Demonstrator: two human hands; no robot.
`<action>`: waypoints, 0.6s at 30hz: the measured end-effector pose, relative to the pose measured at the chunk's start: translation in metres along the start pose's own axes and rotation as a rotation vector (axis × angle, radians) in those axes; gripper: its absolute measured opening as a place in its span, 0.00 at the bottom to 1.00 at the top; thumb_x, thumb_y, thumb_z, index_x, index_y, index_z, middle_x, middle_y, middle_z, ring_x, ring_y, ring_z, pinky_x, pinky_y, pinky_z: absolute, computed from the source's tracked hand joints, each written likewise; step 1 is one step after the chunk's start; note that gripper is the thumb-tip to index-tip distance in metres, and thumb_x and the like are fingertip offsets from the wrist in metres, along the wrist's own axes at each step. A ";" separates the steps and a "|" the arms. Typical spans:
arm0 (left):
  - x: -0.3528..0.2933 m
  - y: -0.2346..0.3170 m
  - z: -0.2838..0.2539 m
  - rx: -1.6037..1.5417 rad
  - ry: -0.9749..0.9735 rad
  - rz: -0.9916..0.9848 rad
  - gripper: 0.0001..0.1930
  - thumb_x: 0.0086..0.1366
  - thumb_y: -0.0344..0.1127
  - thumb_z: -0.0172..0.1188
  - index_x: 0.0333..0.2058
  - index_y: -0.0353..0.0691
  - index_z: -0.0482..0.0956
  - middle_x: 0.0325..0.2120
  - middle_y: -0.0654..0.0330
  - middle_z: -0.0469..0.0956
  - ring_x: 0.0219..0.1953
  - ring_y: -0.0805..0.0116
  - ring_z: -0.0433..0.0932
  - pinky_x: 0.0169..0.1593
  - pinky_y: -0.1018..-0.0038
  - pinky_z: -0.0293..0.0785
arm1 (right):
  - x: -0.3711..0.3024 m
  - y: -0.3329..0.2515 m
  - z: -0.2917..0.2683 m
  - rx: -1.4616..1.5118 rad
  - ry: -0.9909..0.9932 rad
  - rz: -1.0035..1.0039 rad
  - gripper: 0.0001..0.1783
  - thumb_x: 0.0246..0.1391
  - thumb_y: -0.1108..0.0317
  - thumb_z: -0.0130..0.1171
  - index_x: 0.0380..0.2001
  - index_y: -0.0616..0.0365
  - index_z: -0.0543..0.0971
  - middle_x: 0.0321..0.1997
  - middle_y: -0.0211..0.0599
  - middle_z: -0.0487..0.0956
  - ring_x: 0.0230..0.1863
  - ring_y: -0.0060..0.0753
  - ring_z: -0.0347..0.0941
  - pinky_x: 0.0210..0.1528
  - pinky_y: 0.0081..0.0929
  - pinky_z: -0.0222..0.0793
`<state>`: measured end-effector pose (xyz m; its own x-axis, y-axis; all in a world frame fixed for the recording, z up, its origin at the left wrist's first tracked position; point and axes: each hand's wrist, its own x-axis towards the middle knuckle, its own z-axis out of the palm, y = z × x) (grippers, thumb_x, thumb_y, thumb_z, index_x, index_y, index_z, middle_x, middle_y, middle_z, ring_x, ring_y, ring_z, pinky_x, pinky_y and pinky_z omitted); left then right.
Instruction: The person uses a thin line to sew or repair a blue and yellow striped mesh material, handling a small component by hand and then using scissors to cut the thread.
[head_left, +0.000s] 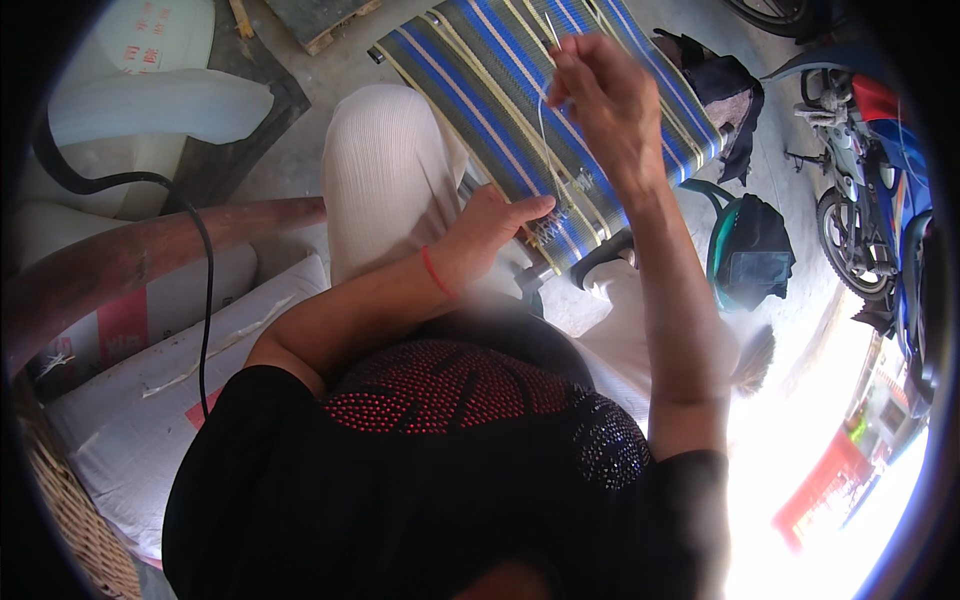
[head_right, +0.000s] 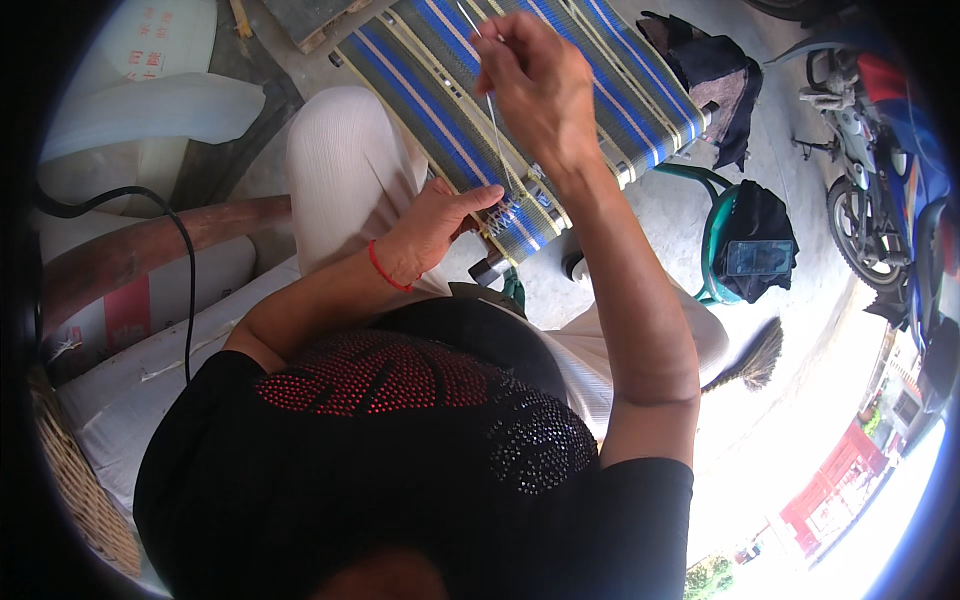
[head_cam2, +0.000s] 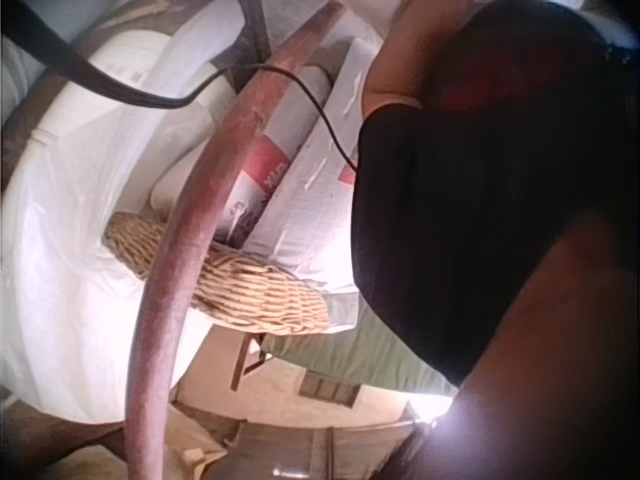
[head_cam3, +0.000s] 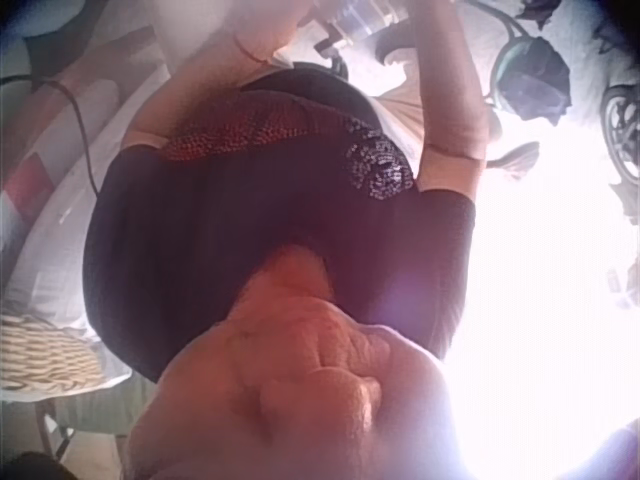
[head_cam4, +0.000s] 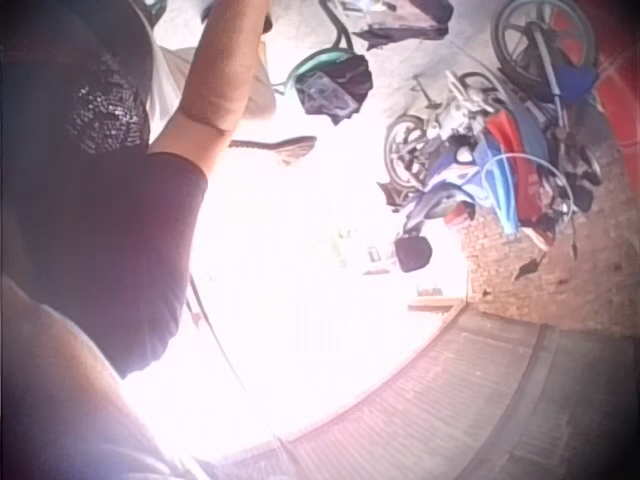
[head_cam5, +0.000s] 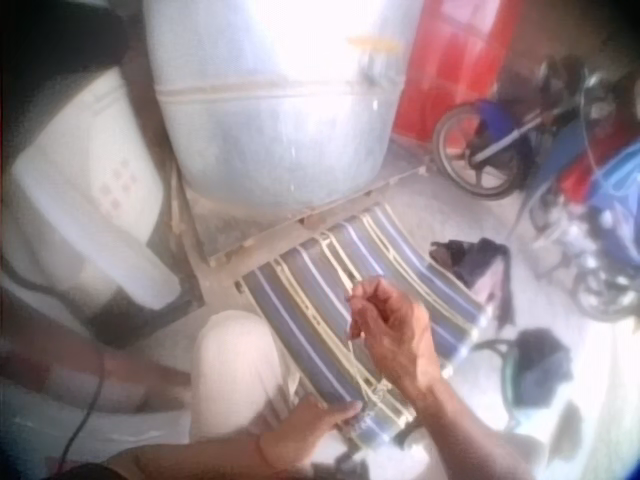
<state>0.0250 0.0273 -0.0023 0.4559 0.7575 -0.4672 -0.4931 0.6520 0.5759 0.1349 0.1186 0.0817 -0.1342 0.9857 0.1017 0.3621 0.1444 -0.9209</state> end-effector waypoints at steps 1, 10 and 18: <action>0.001 -0.004 0.001 -0.011 0.028 0.052 0.10 0.55 0.32 0.57 0.36 0.39 0.72 0.30 0.63 0.75 0.31 0.74 0.74 0.33 0.77 0.72 | -0.019 0.001 -0.012 0.050 0.024 0.078 0.07 0.53 0.69 0.50 0.32 0.59 0.75 0.19 0.27 0.72 0.18 0.14 0.64 0.20 0.11 0.59; 0.004 -0.006 0.007 0.077 0.091 0.070 0.07 0.55 0.29 0.56 0.35 0.39 0.73 0.27 0.64 0.74 0.28 0.74 0.74 0.30 0.78 0.72 | -0.151 0.028 -0.025 -0.354 0.119 0.292 0.06 0.47 0.72 0.55 0.31 0.57 0.76 0.20 0.39 0.76 0.19 0.25 0.72 0.24 0.20 0.66; 0.004 -0.005 0.001 0.087 0.053 0.026 0.10 0.55 0.28 0.54 0.38 0.37 0.71 0.31 0.61 0.74 0.32 0.71 0.74 0.34 0.74 0.72 | -0.148 0.026 -0.023 -0.404 0.155 0.201 0.05 0.46 0.73 0.55 0.29 0.58 0.76 0.23 0.42 0.76 0.23 0.36 0.75 0.26 0.24 0.68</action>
<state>0.0305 0.0272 -0.0063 0.4025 0.7766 -0.4847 -0.4374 0.6283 0.6434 0.1855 -0.0213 0.0517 0.1029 0.9945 0.0201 0.7005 -0.0581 -0.7113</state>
